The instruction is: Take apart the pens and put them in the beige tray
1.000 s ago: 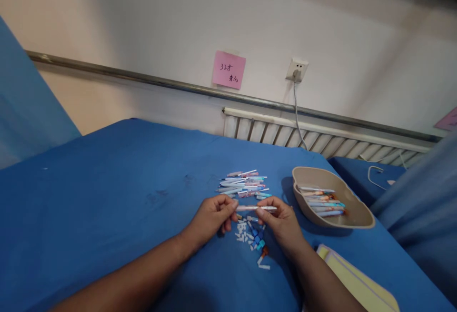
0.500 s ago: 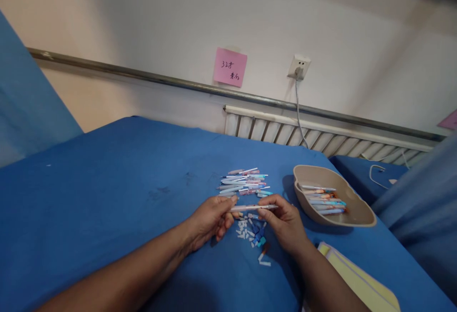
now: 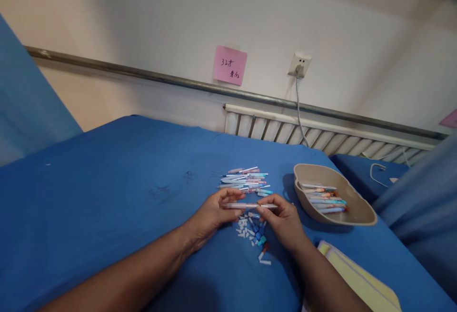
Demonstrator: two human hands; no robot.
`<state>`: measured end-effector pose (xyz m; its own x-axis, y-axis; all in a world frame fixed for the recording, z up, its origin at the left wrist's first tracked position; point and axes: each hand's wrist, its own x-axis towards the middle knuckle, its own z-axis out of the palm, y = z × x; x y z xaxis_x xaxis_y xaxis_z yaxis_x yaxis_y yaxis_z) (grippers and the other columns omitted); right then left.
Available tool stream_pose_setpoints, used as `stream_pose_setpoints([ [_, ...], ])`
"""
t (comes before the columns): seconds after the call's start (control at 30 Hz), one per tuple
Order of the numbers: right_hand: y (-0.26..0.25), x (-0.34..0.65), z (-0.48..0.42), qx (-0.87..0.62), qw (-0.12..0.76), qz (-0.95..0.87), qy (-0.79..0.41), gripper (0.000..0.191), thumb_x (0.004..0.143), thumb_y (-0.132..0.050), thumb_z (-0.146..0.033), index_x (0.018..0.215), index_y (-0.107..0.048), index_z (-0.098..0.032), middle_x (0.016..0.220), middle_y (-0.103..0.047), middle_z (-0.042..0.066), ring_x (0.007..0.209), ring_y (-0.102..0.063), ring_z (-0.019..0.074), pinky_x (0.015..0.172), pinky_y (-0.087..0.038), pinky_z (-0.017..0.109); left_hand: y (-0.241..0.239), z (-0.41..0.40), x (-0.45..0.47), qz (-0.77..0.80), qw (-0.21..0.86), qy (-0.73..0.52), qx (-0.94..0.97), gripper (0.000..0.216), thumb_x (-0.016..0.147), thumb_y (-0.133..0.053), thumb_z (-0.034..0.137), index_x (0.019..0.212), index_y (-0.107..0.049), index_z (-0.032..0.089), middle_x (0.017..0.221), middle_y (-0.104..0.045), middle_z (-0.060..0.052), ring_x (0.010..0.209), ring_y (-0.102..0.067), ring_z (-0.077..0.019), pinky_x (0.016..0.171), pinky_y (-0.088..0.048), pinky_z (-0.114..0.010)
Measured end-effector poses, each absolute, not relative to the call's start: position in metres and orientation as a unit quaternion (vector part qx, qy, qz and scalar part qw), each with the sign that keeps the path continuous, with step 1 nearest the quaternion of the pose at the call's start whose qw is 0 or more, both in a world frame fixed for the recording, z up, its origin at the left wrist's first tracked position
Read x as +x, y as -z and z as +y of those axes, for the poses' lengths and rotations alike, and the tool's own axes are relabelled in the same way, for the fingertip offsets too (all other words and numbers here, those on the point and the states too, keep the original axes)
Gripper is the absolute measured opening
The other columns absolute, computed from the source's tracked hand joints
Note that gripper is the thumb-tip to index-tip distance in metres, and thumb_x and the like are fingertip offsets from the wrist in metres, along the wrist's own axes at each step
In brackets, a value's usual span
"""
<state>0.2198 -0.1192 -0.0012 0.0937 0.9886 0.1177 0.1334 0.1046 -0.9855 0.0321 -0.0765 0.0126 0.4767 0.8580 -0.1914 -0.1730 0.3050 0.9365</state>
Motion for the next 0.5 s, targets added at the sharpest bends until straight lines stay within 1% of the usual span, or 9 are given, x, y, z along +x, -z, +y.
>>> stream_pose_setpoints([
  [0.07, 0.001, 0.219, -0.119, -0.521, 0.531, -0.518, -0.423, 0.023, 0.070, -0.066, -0.037, 0.080, -0.062, -0.016, 0.054, -0.058, -0.003, 0.051, -0.053, 0.0120, 0.051, -0.041, 0.022, -0.012, -0.076, 0.033, 0.374, 0.736, -0.336, 0.454, 0.043, 0.069, -0.071, 0.037, 0.104, -0.054, 0.019, 0.102, -0.062, -0.008, 0.073, -0.063, -0.0139, 0.056, -0.047, -0.021],
  [0.13, 0.001, 0.219, -0.118, -0.521, 0.535, -0.511, -0.425, 0.023, 0.070, -0.067, -0.036, 0.079, -0.062, -0.016, 0.053, -0.057, -0.003, 0.050, -0.052, 0.0114, 0.051, -0.040, 0.022, -0.008, -0.074, 0.033, 0.397, 0.732, -0.306, 0.462, 0.038, 0.078, -0.058, 0.049, 0.094, -0.056, 0.014, 0.078, -0.064, -0.006, 0.055, -0.059, -0.0111, 0.045, -0.042, -0.020],
  [0.2, 0.001, 0.220, -0.118, -0.524, 0.535, -0.509, -0.425, 0.022, 0.069, -0.068, -0.036, 0.078, -0.062, -0.016, 0.052, -0.057, -0.003, 0.050, -0.052, 0.0111, 0.051, -0.040, 0.022, -0.003, -0.071, 0.032, 0.416, 0.705, -0.297, 0.492, 0.037, 0.078, -0.057, 0.050, 0.080, -0.057, 0.013, 0.059, -0.059, -0.001, 0.043, -0.050, -0.0079, 0.040, -0.037, -0.018],
  [0.27, 0.002, 0.220, -0.117, -0.527, 0.535, -0.505, -0.426, 0.022, 0.069, -0.068, -0.036, 0.078, -0.062, -0.016, 0.052, -0.057, -0.004, 0.050, -0.051, 0.0109, 0.051, -0.040, 0.021, -0.002, -0.070, 0.032, 0.406, 0.680, -0.326, 0.516, 0.030, 0.069, -0.069, 0.039, 0.077, -0.057, 0.014, 0.062, -0.059, 0.001, 0.047, -0.052, -0.0073, 0.044, -0.040, -0.017],
  [0.33, 0.003, 0.221, -0.116, -0.528, 0.535, -0.503, -0.426, 0.022, 0.069, -0.068, -0.036, 0.077, -0.062, -0.016, 0.052, -0.056, -0.004, 0.050, -0.051, 0.0108, 0.051, -0.040, 0.021, -0.003, -0.070, 0.031, 0.380, 0.677, -0.366, 0.513, 0.036, 0.059, -0.078, 0.027, 0.086, -0.057, 0.016, 0.081, -0.064, -0.001, 0.064, -0.059, -0.0099, 0.056, -0.046, -0.019],
  [0.37, 0.003, 0.221, -0.116, -0.528, 0.535, -0.503, -0.426, 0.022, 0.069, -0.068, -0.036, 0.077, -0.062, -0.016, 0.052, -0.056, -0.004, 0.050, -0.051, 0.0108, 0.051, -0.040, 0.021, -0.004, -0.070, 0.031, 0.373, 0.684, -0.375, 0.503, 0.042, 0.058, -0.079, 0.026, 0.092, -0.056, 0.017, 0.090, -0.064, -0.002, 0.071, -0.061, -0.0117, 0.059, -0.047, -0.020],
  [0.4, 0.004, 0.221, -0.116, -0.527, 0.535, -0.505, -0.426, 0.023, 0.069, -0.068, -0.036, 0.078, -0.062, -0.016, 0.052, -0.056, -0.004, 0.050, -0.051, 0.0108, 0.050, -0.039, 0.021, -0.004, -0.071, 0.031, 0.374, 0.695, -0.370, 0.490, 0.043, 0.061, -0.077, 0.029, 0.096, -0.055, 0.018, 0.093, -0.064, -0.004, 0.073, -0.061, -0.0131, 0.059, -0.047, -0.021],
  [0.43, 0.005, 0.221, -0.116, -0.525, 0.534, -0.507, -0.427, 0.023, 0.069, -0.068, -0.036, 0.078, -0.062, -0.016, 0.052, -0.056, -0.004, 0.050, -0.051, 0.0109, 0.050, -0.039, 0.021, -0.004, -0.071, 0.031, 0.382, 0.705, -0.354, 0.481, 0.040, 0.066, -0.073, 0.036, 0.097, -0.054, 0.017, 0.090, -0.064, -0.005, 0.070, -0.062, -0.0134, 0.055, -0.047, -0.021],
  [0.5, 0.005, 0.221, -0.116, -0.521, 0.533, -0.510, -0.429, 0.023, 0.069, -0.068, -0.036, 0.078, -0.062, -0.016, 0.053, -0.056, -0.003, 0.051, -0.051, 0.0109, 0.051, -0.040, 0.021, -0.003, -0.071, 0.032, 0.405, 0.711, -0.313, 0.482, 0.036, 0.076, -0.060, 0.047, 0.089, -0.056, 0.014, 0.074, -0.064, -0.004, 0.054, -0.057, -0.0107, 0.045, -0.042, -0.020],
])
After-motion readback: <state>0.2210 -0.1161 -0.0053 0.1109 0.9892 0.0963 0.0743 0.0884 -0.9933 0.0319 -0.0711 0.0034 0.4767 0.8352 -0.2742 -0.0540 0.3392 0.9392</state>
